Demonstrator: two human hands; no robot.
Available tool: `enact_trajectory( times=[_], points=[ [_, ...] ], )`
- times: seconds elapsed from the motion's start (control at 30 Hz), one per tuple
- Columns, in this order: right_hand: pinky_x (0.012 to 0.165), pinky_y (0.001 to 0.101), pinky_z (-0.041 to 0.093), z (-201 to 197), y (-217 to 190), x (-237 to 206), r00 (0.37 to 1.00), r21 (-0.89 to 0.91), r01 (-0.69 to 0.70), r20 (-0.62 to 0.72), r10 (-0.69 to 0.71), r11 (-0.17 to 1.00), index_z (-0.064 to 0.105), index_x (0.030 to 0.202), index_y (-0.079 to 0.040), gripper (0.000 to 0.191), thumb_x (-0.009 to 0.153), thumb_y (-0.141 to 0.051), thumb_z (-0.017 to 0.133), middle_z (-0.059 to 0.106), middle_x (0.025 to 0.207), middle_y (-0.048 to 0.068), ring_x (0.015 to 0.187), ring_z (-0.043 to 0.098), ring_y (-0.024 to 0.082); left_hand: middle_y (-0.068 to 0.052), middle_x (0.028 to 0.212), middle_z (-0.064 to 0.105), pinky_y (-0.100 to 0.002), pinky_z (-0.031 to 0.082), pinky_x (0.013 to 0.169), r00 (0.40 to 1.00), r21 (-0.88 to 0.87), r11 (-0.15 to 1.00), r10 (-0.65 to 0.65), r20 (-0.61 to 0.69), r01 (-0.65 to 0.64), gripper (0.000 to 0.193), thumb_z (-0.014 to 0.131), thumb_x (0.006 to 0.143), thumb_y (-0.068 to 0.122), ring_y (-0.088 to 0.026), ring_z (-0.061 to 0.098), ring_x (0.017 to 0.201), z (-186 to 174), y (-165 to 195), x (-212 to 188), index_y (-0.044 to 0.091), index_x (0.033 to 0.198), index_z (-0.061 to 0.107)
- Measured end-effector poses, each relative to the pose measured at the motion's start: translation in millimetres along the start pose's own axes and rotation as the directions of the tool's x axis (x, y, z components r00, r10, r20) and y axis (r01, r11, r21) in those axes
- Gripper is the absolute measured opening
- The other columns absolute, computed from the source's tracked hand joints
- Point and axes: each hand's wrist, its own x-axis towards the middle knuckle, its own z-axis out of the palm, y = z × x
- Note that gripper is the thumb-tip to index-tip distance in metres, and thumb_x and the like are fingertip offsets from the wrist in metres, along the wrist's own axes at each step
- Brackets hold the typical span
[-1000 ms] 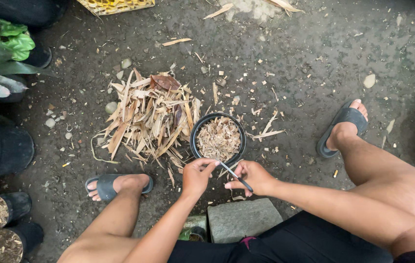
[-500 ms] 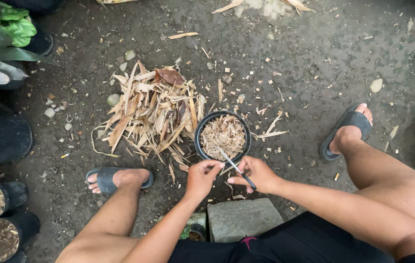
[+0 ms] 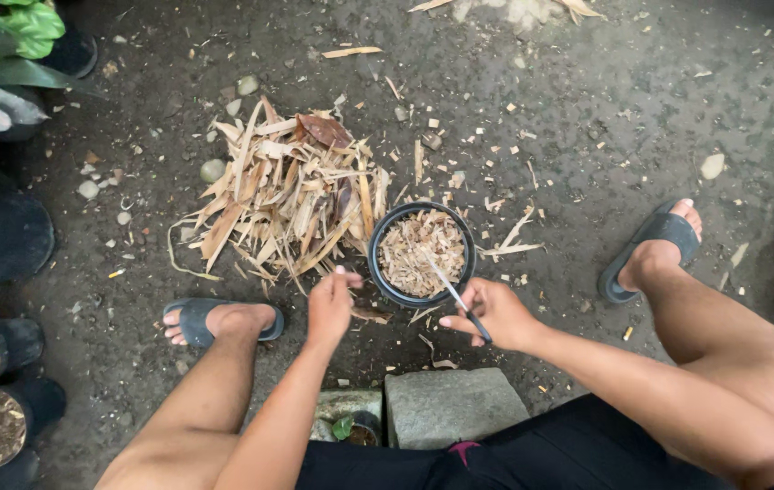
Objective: The person sits on a low block on the ground and cuts pieces of dried bark with scissors, letting the cut fragments fall into a black bowl placed on the ground. They repeatedly reposition the bark pieces and continue cutting until the bowl fills with small fragments.
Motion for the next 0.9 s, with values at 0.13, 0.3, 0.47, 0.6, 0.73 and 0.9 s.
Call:
enact_trajectory(
  times=[0.13, 0.3, 0.47, 0.6, 0.73, 0.9],
  points=[
    [0.049, 0.0252, 0.055, -6.8, 6.4, 1.0, 0.965, 0.090, 0.261, -0.017, -0.260, 0.961, 0.052, 0.090, -0.003, 0.038, 0.083, -0.018, 0.086, 0.063, 0.080, 0.004, 0.068, 0.064, 0.009, -0.009, 0.084, 0.075, -0.034, 0.051, 0.066, 0.965, 0.129, 0.990, 0.082, -0.247, -0.051, 0.032, 0.052, 0.106, 0.026, -0.019, 0.063, 0.069, -38.6, 2.7, 20.6, 0.004, 0.103, 0.074],
    [0.041, 0.0295, 0.048, -14.6, 1.0, -4.0, 0.993, -0.017, 0.120, 0.008, -0.120, 0.993, 0.051, 0.087, -0.003, 0.039, 0.079, -0.015, 0.086, 0.059, 0.074, 0.005, 0.054, 0.058, 0.013, -0.016, 0.090, 0.076, -0.039, 0.057, 0.078, 0.874, 0.286, 0.956, 0.076, -0.479, 0.073, 0.026, 0.058, 0.100, 0.024, -0.031, 0.076, 0.086, -82.6, 0.1, 42.5, 0.004, 0.104, 0.073],
    [0.047, 0.0284, 0.056, -19.9, -6.8, -4.3, 0.986, 0.028, 0.124, 0.104, -0.127, 0.992, 0.053, 0.089, -0.005, 0.031, 0.083, -0.010, 0.083, 0.067, 0.079, 0.006, 0.056, 0.068, 0.014, -0.014, 0.101, 0.076, -0.044, 0.056, 0.084, 0.822, 0.440, 0.859, 0.039, -0.568, 0.263, 0.023, 0.068, 0.093, 0.027, -0.033, 0.072, 0.096, -113.1, -1.6, 65.3, 0.008, 0.104, 0.075],
    [0.044, 0.0316, 0.057, -26.1, 1.2, 10.7, 0.996, 0.051, 0.018, 0.085, -0.022, 0.999, 0.055, 0.090, -0.005, 0.030, 0.080, -0.006, 0.083, 0.066, 0.083, 0.006, 0.059, 0.067, 0.015, -0.012, 0.107, 0.075, -0.045, 0.055, 0.087, 0.814, 0.549, 0.775, 0.079, -0.576, 0.313, 0.022, 0.071, 0.091, 0.027, -0.033, 0.071, 0.102, -128.9, -9.8, 92.2, 0.011, 0.106, 0.076],
    [0.046, 0.0361, 0.058, -36.6, 25.7, 24.4, 0.984, 0.016, -0.169, 0.054, 0.168, 0.986, 0.057, 0.093, -0.006, 0.033, 0.079, -0.005, 0.087, 0.067, 0.082, 0.008, 0.064, 0.069, 0.016, -0.011, 0.113, 0.074, -0.046, 0.052, 0.093, 0.835, 0.599, 0.741, 0.097, -0.541, 0.302, 0.027, 0.072, 0.089, 0.026, -0.031, 0.069, 0.107, -139.0, -18.8, 129.3, 0.013, 0.112, 0.075],
    [0.070, 0.0318, 0.057, -51.7, 63.2, 42.0, 0.998, 0.112, -0.061, 0.036, 0.058, 0.992, 0.055, 0.089, -0.005, 0.035, 0.075, 0.006, 0.086, 0.070, 0.082, 0.009, 0.078, 0.072, 0.015, -0.004, 0.129, 0.071, -0.047, 0.044, 0.101, 0.822, 0.614, 0.765, 0.215, -0.528, 0.194, 0.037, 0.071, 0.083, 0.018, -0.027, 0.061, 0.123, -141.6, -32.4, 174.3, 0.019, 0.120, 0.075]
  ],
)
